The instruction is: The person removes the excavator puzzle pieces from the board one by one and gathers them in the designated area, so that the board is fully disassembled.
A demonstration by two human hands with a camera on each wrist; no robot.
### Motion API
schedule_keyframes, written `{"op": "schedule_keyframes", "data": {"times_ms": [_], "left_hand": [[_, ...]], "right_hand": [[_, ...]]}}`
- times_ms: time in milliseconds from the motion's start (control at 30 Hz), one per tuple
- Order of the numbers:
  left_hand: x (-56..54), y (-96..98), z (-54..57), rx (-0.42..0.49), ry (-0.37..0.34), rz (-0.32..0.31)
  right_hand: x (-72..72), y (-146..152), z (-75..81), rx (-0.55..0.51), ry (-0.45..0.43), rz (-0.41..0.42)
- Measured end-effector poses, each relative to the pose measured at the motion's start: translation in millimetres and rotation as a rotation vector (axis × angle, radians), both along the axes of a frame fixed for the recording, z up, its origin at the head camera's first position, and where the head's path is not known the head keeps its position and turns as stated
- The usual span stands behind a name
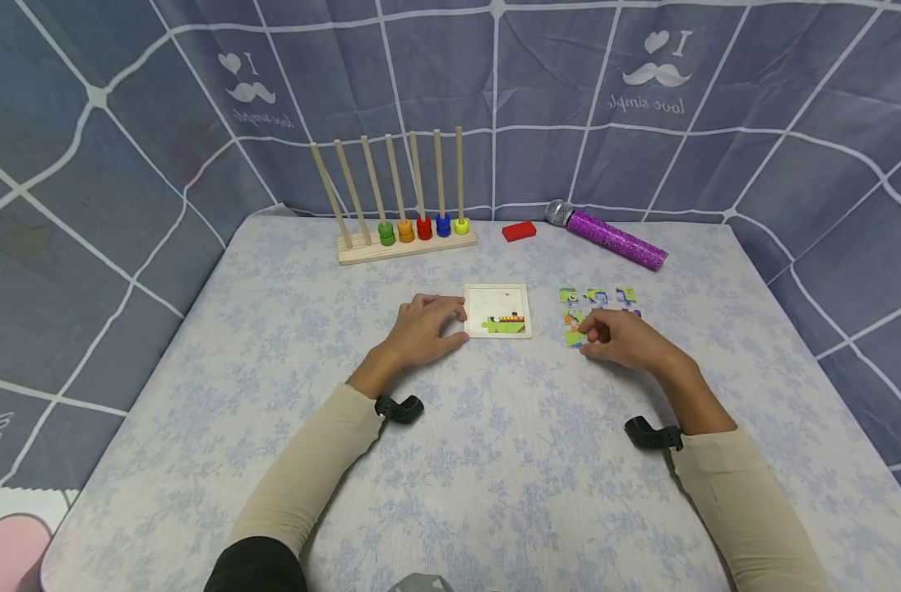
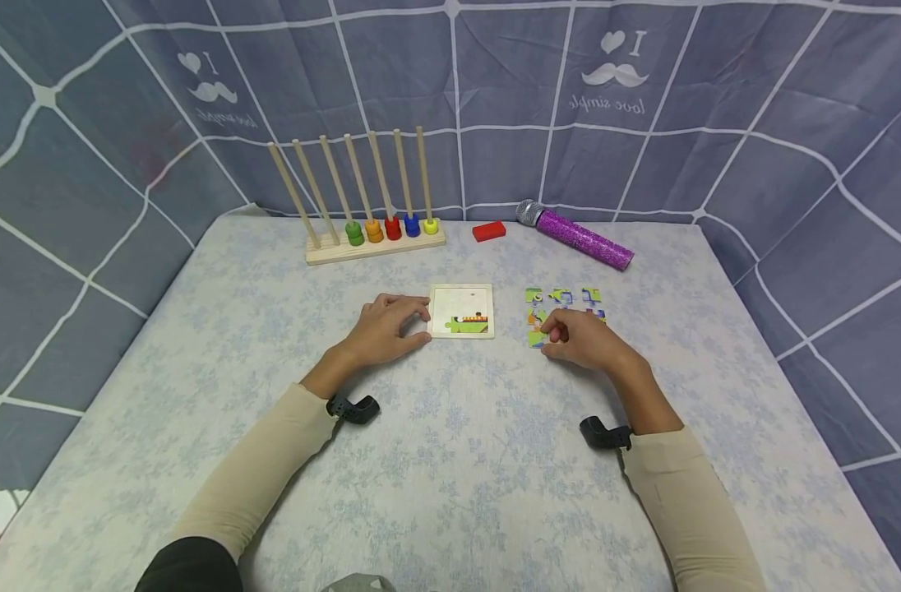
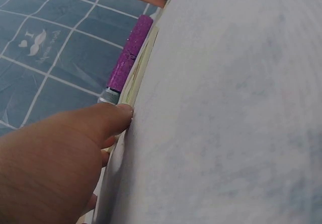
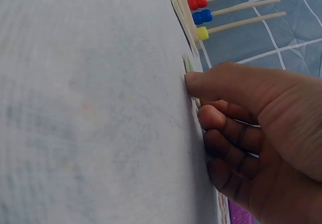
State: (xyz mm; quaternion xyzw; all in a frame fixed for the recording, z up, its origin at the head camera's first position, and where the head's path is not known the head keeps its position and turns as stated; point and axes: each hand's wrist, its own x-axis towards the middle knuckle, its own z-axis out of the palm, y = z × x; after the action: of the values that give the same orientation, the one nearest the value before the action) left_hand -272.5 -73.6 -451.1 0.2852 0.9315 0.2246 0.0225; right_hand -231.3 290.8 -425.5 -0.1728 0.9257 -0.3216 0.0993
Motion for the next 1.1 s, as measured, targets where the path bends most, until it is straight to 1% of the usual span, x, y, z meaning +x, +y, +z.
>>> {"op": "schedule_keyframes", "data": {"times_ms": [233, 367, 500, 600, 667, 733, 800, 867, 933, 1033, 1100], "left_hand": [[-0.2, 0.2, 1.0, -0.003, 0.0, 0.003], [-0.8, 0.2, 0.8, -0.001, 0.004, 0.002], [-1.1, 0.1, 0.3, 0.005, 0.004, 0.005], [-1.6, 1.0, -0.4, -0.005, -0.008, -0.001], [-1.6, 0.7, -0.4, -0.014, -0.012, -0.004], [-1.5, 0.4, 0.0, -0.018, -0.014, -0.005], [-1.1, -0.4, 0.7, -0.013, -0.012, -0.001], [-0.9, -1.2, 0.5, -0.009, -0.01, 0.001], [-1.0, -1.5, -0.5, -0.008, -0.012, -0.001], [-1.2, -1.2, -2.0, -0.015, -0.014, -0.002], [-1.2, -0.8, -2.4, -0.014, -0.015, -0.003]], "right_hand": [[-1.6, -0.4, -0.9, 0.01, 0.037, 0.012], [-1.5, -0.3, -0.3, 0.006, 0.036, 0.021], [-0.6, 0.8, 3.5, 0.006, 0.032, 0.028], [-1.2, 0.7, 7.7, 0.013, 0.064, 0.028], [-4.6, -3.9, 9.8, 0.012, 0.093, 0.035], [-9.7, -13.3, 12.9, 0.01, 0.117, 0.05], [-16.4, -27.5, 16.5, 0.009, 0.121, 0.074], [-23.6, -44.6, 20.4, 0.007, 0.123, 0.114], [-30.8, -62.8, 23.1, 0.036, 0.132, 0.16], [-39.3, -89.0, 25.0, 0.124, 0.157, 0.216], [-42.6, -103.9, 24.9, 0.206, 0.151, 0.227]]}}
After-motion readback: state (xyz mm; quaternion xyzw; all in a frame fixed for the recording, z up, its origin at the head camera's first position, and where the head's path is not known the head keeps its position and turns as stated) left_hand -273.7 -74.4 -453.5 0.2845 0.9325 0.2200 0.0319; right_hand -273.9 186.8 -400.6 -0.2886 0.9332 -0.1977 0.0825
